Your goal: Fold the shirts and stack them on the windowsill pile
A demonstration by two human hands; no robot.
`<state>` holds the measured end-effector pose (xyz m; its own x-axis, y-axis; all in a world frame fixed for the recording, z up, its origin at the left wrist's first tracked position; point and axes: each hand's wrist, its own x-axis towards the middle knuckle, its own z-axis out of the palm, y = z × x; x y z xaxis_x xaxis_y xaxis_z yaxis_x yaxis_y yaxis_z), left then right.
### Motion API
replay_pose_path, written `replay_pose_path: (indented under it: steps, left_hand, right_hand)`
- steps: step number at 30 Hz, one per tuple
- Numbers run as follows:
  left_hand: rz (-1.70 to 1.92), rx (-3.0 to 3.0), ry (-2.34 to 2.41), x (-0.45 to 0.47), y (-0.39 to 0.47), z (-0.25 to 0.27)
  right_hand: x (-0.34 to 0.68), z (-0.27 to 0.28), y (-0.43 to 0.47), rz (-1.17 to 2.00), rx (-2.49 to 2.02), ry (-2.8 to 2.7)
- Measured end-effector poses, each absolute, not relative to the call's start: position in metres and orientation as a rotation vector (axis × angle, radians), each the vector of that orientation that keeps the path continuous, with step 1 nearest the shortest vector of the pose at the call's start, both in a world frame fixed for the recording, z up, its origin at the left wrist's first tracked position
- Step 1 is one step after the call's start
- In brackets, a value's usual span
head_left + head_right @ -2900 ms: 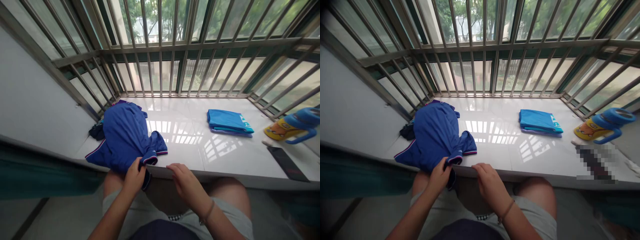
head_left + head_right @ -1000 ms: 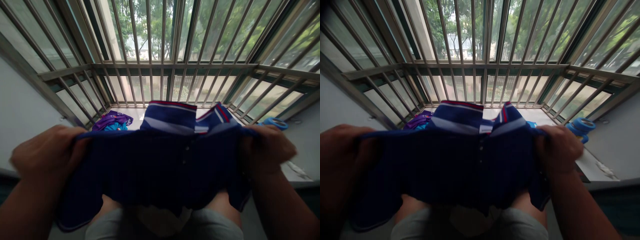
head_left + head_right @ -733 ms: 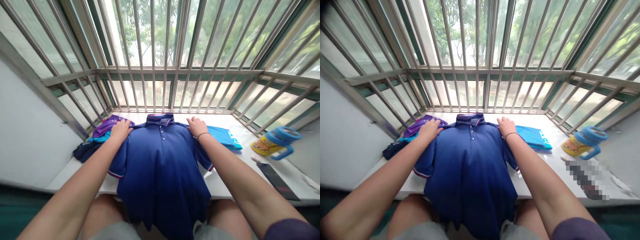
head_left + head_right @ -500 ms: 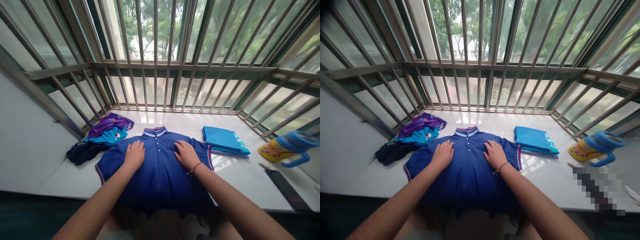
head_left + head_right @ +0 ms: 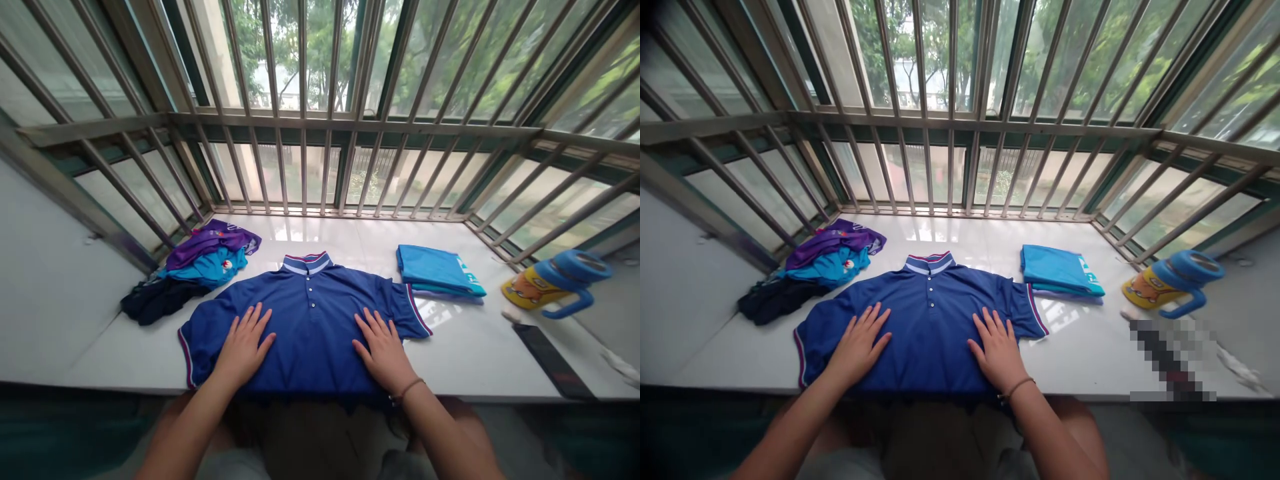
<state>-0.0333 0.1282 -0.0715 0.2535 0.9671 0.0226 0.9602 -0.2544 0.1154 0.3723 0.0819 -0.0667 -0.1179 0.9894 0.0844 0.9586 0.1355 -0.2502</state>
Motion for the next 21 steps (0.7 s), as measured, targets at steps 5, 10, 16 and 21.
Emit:
replay_pose_path:
  steps: [5, 10, 16, 21]
  left_hand:
    - [0.017, 2.213, 2.182, -0.049, 0.137, -0.060]
    - [0.274, 2.388, 1.918, 0.053, 0.173, -0.032]
    - [0.264, 2.539, 1.147, 0.221, 0.231, -0.036]
    - [0.281, 2.542, 1.123, 0.262, 0.260, -0.059]
  right_hand:
    - [0.428, -0.038, 0.095, -0.046, -2.362, -1.661]
    - [0.457, -0.023, 0.123, 0.296, -2.642, -1.411]
    - [0.461, -0.026, 0.120, 0.415, -2.578, -1.308]
    - [0.475, -0.023, 0.104, 0.442, -2.503, -1.110]
